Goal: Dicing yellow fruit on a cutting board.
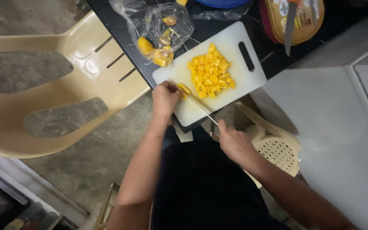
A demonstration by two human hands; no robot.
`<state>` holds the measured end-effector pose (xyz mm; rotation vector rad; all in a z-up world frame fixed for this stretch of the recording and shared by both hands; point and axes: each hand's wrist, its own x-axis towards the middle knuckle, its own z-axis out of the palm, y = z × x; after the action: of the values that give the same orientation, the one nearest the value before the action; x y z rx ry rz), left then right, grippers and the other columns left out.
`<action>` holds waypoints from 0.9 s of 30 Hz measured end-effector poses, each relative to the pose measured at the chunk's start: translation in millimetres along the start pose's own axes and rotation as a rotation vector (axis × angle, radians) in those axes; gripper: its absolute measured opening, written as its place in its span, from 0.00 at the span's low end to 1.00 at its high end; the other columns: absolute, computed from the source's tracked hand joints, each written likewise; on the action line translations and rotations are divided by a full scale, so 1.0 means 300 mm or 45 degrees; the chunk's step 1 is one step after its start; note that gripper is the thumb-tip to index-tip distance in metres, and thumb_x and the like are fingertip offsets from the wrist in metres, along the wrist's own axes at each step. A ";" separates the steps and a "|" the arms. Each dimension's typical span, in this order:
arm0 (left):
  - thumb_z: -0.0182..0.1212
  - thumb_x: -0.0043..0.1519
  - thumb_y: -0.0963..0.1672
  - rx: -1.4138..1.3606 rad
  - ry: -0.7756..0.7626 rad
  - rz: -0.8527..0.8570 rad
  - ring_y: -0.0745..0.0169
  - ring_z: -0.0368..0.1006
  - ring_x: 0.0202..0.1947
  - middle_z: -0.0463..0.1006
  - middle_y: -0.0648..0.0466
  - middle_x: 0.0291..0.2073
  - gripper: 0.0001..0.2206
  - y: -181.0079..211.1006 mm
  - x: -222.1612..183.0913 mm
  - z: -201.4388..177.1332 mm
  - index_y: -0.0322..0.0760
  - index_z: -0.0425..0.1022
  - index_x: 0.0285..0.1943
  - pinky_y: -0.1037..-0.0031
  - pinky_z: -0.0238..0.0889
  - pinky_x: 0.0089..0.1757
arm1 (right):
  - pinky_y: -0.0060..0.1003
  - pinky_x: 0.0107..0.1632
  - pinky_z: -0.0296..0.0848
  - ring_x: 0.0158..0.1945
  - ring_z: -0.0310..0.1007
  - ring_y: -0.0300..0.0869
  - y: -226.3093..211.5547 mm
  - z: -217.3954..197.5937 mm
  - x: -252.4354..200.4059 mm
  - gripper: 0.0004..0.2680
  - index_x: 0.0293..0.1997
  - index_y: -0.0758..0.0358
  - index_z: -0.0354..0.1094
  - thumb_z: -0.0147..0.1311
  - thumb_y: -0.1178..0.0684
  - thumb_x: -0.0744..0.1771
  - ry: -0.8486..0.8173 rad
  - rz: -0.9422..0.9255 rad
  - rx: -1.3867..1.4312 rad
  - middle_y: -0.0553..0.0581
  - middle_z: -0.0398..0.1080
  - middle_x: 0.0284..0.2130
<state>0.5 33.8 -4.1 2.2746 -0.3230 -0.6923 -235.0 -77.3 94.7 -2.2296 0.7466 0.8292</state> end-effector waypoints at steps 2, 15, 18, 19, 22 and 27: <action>0.69 0.50 0.42 -0.005 0.011 0.011 0.48 0.83 0.33 0.83 0.41 0.30 0.09 -0.008 0.007 0.002 0.30 0.82 0.36 0.65 0.74 0.40 | 0.61 0.42 0.74 0.38 0.76 0.69 -0.036 -0.027 0.048 0.07 0.50 0.66 0.53 0.37 0.55 0.70 -0.095 0.053 0.042 0.76 0.74 0.33; 0.65 0.54 0.41 0.091 0.007 0.156 0.42 0.81 0.33 0.82 0.40 0.30 0.06 -0.050 -0.055 -0.033 0.32 0.81 0.36 0.60 0.74 0.38 | 0.62 0.37 0.68 0.34 0.74 0.69 0.093 0.107 0.091 0.11 0.53 0.64 0.57 0.40 0.47 0.72 0.070 -0.040 0.176 0.75 0.73 0.26; 0.67 0.54 0.42 0.121 -0.050 0.123 0.41 0.81 0.33 0.81 0.40 0.29 0.07 -0.054 -0.056 -0.044 0.32 0.81 0.36 0.60 0.74 0.38 | 0.58 0.32 0.69 0.26 0.74 0.65 0.051 0.004 0.056 0.11 0.53 0.64 0.57 0.39 0.48 0.71 -0.075 -0.031 0.293 0.72 0.71 0.22; 0.67 0.54 0.42 0.121 -0.057 0.121 0.41 0.81 0.33 0.81 0.40 0.29 0.07 -0.011 -0.078 -0.063 0.32 0.81 0.36 0.60 0.74 0.38 | 0.58 0.32 0.69 0.26 0.74 0.65 0.043 -0.015 0.038 0.11 0.53 0.64 0.57 0.39 0.48 0.71 -0.078 -0.025 0.296 0.72 0.71 0.22; 0.68 0.58 0.45 0.243 -0.128 0.072 0.39 0.79 0.36 0.81 0.40 0.32 0.08 0.096 -0.113 -0.128 0.34 0.82 0.38 0.57 0.72 0.40 | 0.56 0.28 0.70 0.23 0.73 0.61 0.058 -0.019 0.026 0.14 0.61 0.60 0.55 0.39 0.47 0.71 -0.066 0.071 0.261 0.66 0.70 0.20; 0.61 0.52 0.36 0.311 0.021 0.929 0.40 0.73 0.51 0.80 0.44 0.50 0.16 0.131 -0.060 -0.134 0.33 0.80 0.50 0.61 0.66 0.51 | 0.54 0.31 0.73 0.25 0.76 0.61 0.070 0.009 -0.005 0.13 0.57 0.65 0.60 0.38 0.46 0.72 -0.096 0.203 0.371 0.68 0.73 0.23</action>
<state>7.3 36.6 54.6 2.1459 -1.2042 -0.2572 -251.3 -88.3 86.4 -1.8899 0.9532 0.8171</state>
